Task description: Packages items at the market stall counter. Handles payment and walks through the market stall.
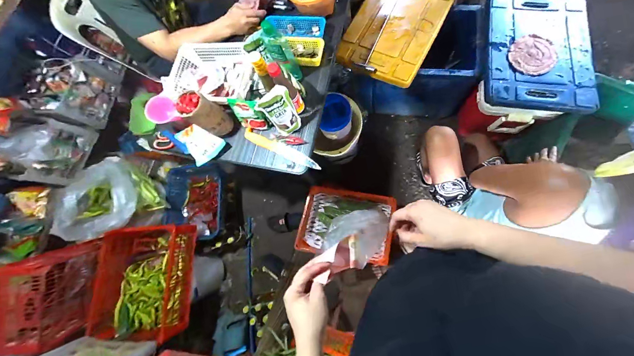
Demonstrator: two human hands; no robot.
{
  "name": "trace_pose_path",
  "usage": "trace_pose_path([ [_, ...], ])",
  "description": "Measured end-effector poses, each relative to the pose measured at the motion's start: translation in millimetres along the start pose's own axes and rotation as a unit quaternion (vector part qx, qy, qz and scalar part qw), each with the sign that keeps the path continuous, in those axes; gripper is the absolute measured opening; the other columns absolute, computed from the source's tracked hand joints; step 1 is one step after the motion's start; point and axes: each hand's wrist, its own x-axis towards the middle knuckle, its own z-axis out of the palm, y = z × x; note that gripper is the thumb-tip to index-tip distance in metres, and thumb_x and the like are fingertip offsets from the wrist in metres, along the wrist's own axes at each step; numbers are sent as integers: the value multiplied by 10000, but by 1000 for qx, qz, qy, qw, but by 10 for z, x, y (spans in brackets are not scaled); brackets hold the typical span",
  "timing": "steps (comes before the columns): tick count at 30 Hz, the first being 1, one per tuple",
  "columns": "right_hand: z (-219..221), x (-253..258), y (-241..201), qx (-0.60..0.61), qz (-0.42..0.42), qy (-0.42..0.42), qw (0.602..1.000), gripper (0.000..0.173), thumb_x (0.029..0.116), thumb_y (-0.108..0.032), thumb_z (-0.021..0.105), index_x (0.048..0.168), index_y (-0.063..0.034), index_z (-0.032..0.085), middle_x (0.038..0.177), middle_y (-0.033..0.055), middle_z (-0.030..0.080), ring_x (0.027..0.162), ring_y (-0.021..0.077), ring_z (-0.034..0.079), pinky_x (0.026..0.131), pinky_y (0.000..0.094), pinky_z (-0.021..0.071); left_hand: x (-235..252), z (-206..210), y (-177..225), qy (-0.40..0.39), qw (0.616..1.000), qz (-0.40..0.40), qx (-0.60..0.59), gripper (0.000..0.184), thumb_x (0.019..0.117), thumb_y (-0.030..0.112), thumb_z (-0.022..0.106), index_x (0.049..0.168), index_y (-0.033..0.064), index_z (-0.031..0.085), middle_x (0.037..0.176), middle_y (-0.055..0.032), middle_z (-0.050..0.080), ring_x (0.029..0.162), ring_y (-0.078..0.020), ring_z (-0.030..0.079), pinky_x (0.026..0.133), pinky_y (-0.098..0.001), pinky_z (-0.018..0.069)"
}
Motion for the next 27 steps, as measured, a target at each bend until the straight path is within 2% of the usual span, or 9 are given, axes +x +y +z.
trace_pose_path([
  [3,-125,22,125,-5,54,38,998,282,1003,-233,560,1185,-93,722,1063,119,739,998,268,707,930,507,536,260,-246,10,-5,999,-28,47,243,886,17,536,960,40,767,1055,-54,762,911,-95,728,820,-301,615],
  [6,-388,167,126,-39,105,24,993,301,1021,-246,554,1231,-88,700,1089,151,728,1039,322,691,952,553,513,457,-366,58,12,998,-46,28,153,873,23,652,976,29,763,1086,-72,757,893,-105,730,783,-288,622],
  [9,-800,493,89,-85,120,3,989,327,1040,-257,548,1276,-71,677,1113,183,718,1068,364,679,965,594,497,646,-284,52,14,998,-57,33,115,804,37,740,914,45,771,1065,-58,759,928,-88,727,789,-265,620],
  [12,-1383,1023,122,-108,114,24,987,301,1039,-244,583,1271,-81,687,1084,170,722,1030,350,688,940,590,515,871,-5,-6,-4,996,-84,37,131,780,26,738,906,48,768,990,-27,768,858,-51,724,745,-242,617],
  [14,-1860,1538,297,-126,90,68,986,271,1013,-238,626,1232,-102,710,1038,144,736,988,334,706,901,604,542,1042,248,-81,-28,994,-100,37,180,817,28,709,988,49,759,971,-9,771,824,-43,721,744,-243,614],
  [17,-2752,2538,570,-145,66,123,980,296,1014,-234,614,1261,-88,689,1091,154,732,1029,348,703,915,624,534,1363,666,-102,-58,993,-93,42,222,891,16,655,1095,23,741,1038,-43,769,856,-56,731,778,-257,621],
  [20,-3646,3651,854,-132,52,209,968,309,1009,-191,587,1269,-54,679,1153,176,721,1099,358,687,971,610,517,1823,1048,60,-50,994,-98,13,220,895,12,650,1093,12,744,1046,-53,770,858,-50,735,775,-236,624],
  [23,-4302,4593,1103,-117,89,272,951,313,1004,-148,546,1271,-68,690,1220,181,703,1166,366,662,1002,598,502,2363,1281,393,-31,993,-105,-38,227,892,2,651,1098,13,745,1054,-40,771,880,-52,736,791,-227,626],
  [27,-4803,5488,1274,-151,131,240,950,341,990,-151,564,1303,-87,682,1298,218,668,1238,423,618,1014,646,483,3053,1459,744,2,997,-56,-57,187,931,93,656,1075,24,753,1047,-24,772,903,-64,736,799,-227,626],
])
